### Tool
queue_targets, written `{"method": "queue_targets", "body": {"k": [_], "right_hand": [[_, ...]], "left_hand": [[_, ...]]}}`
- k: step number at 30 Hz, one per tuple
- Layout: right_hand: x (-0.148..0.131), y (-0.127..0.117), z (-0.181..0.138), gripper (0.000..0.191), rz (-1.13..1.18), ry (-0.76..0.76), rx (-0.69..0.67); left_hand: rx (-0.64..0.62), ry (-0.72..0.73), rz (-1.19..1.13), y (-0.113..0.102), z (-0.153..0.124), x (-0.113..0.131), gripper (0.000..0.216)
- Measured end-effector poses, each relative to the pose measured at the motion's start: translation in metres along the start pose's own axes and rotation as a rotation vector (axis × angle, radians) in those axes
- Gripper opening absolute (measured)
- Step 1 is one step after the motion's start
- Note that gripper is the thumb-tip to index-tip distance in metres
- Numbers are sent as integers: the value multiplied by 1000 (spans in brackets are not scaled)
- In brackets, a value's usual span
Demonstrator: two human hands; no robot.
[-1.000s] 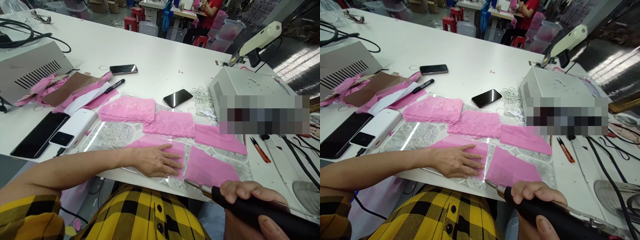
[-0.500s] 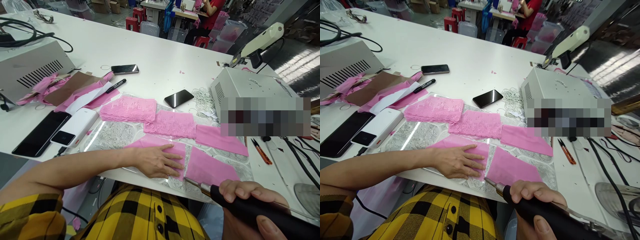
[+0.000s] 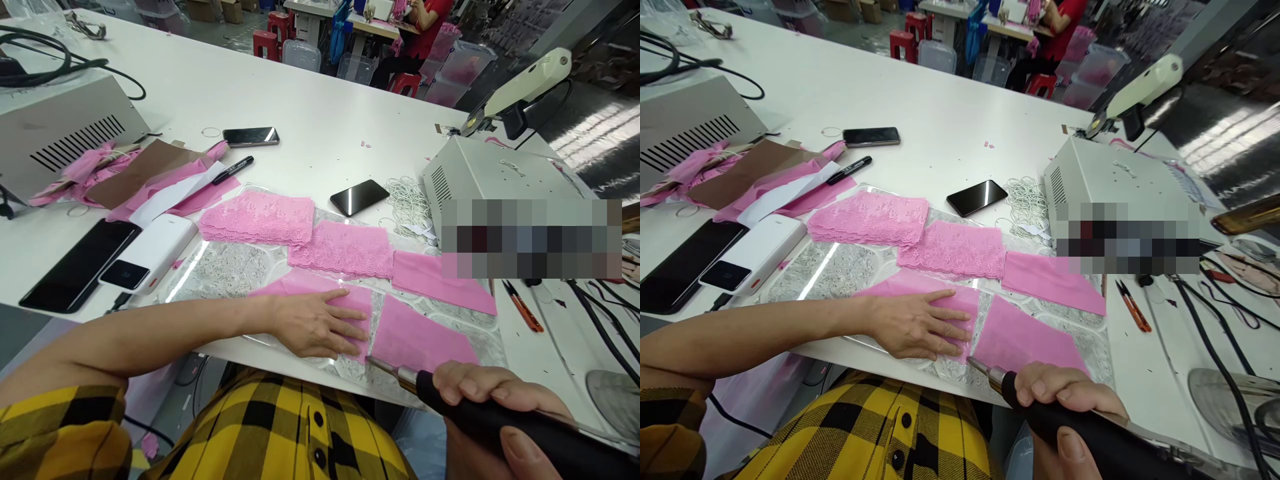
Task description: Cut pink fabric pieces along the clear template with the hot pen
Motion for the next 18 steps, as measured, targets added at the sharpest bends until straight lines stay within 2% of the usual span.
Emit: {"method": "queue_targets", "body": {"k": [9,13,15,18], "right_hand": [[0,2,-1,12,15,-4,11],[-5,1,0,12,-5,13,78],[-8,2,1,13,-17,12,116],[-7,3,0,15,-18,1,146]], "left_hand": [[-91,-49,6,1,1,0,34],[-94,-40,19,-2,2,2,34],[-73,-28,37,-7,-1,4,33],[24,-21,82,-14,-16,7,31]]}}
Point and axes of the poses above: each hand's wrist, its own z-axis towards the middle knuckle, its own y-axis out of the palm, x = y × z, the point moved 3 cm from there along z, towards the middle knuckle, and after that the axes turned 13 degrees about -x, right-handed, at the moved point
